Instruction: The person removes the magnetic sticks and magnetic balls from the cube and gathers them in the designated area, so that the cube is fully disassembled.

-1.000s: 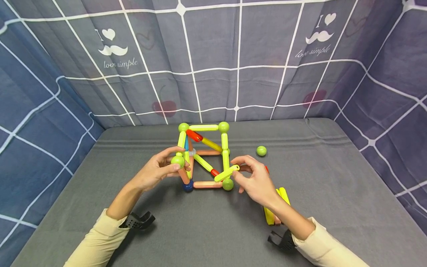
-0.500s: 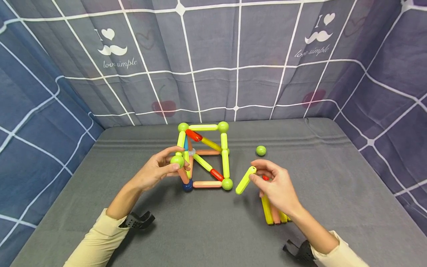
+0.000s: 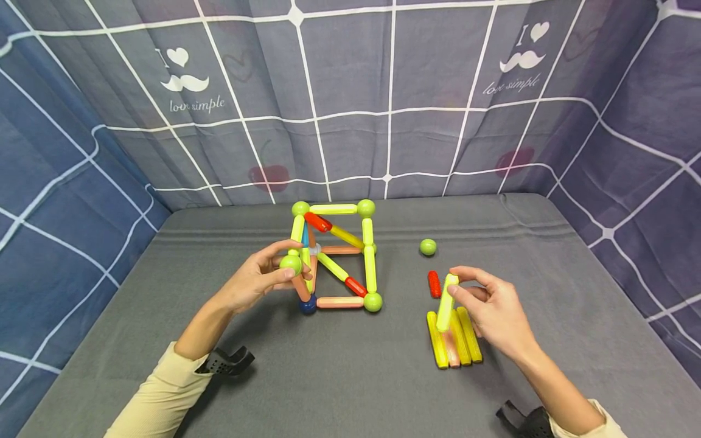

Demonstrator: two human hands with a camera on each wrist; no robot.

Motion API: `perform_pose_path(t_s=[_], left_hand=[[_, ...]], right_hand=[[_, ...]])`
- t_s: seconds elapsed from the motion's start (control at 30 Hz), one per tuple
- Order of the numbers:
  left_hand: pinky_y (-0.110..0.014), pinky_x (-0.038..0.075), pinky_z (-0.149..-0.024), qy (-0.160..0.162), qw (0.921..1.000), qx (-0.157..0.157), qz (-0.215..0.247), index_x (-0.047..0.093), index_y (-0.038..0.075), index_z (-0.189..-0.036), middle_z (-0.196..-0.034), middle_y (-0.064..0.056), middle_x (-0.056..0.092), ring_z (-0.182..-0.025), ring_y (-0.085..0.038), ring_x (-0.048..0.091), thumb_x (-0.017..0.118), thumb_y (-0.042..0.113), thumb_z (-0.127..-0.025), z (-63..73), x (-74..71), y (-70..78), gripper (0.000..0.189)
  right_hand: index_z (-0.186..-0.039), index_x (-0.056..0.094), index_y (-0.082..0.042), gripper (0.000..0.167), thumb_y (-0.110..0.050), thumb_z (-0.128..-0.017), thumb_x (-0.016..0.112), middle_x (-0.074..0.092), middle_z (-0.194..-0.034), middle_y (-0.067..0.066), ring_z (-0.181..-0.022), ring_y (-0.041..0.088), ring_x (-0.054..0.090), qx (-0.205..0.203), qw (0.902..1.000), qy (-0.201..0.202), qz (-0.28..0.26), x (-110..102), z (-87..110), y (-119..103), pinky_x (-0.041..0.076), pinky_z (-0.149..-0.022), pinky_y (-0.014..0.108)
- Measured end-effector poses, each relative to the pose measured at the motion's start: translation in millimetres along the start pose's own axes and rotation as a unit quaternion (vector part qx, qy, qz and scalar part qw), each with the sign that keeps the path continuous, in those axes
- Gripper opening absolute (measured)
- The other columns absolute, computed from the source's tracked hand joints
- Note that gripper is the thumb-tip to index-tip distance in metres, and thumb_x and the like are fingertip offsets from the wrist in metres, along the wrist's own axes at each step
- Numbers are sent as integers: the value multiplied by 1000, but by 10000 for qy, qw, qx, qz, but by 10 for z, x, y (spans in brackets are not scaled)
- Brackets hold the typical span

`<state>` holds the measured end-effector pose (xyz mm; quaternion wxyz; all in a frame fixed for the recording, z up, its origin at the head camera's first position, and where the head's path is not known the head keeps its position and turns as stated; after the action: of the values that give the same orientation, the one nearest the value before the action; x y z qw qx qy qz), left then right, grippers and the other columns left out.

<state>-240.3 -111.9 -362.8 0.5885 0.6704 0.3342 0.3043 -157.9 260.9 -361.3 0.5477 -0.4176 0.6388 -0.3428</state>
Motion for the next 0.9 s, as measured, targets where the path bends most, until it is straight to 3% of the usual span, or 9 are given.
perform_pose_path(t_s=[0.17,0.27,0.37,0.57,0.73,0.9], left_hand=[[-49,53,-88,27,10000,21,68,49,6,-138,-112,-30,63,-104,-40,64,64,5,-95,6,4,1,45],[-49,53,-88,36,10000,19,83,50,7,-138,-111,-28,63,-104,-40,65,64,5,-95,8,3,-2,45],[-49,53,-88,7,10000,14,35,49,7,-139,-112,-28,63,-104,-38,65,64,6,-96,2,9,-3,46],[-49,53,-88,4,10000,10,58,47,6,-140,-114,-33,61,-104,-37,65,64,6,-96,-2,17,2,47],[-49,53,-88,-16,10000,26,19,48,5,-140,-113,-32,61,-105,-38,65,64,6,-96,-6,16,-1,47],[-49,53,-88,11,10000,0,43,48,6,-139,-116,-38,57,-105,-40,64,64,6,-95,-7,8,-8,47]], right_hand=[[-131,54,-2,41,-20,-97,66,60,-108,13,-45,11,46,283,9966,-187,756,-126,13,144,38,-36,30],[-127,56,2,40,-19,-95,68,60,-106,17,-58,9,57,375,9919,-348,1167,-176,24,250,40,-41,29],[-118,61,3,32,-17,-94,69,63,-99,15,-60,11,60,423,9880,-430,1425,-216,31,361,41,-41,28],[-117,62,3,31,-18,-95,67,64,-98,12,-44,14,46,743,9840,-765,1426,-253,20,550,40,-36,30],[-122,59,6,36,-17,-95,67,64,-100,13,-42,15,44,1030,9795,-1133,1310,-222,11,643,42,-37,32],[-123,59,7,40,-18,-94,68,63,-100,12,-42,17,44,1101,9776,-1243,1294,-195,3,657,43,-38,33]])
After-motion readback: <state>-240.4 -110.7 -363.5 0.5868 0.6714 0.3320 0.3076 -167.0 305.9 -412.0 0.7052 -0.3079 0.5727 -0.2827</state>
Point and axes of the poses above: each hand's wrist, its own z-axis away from the middle knuckle, its own x-axis out of the palm, y = z × x, the point moved 5 cm from there along -z, towards the middle knuckle
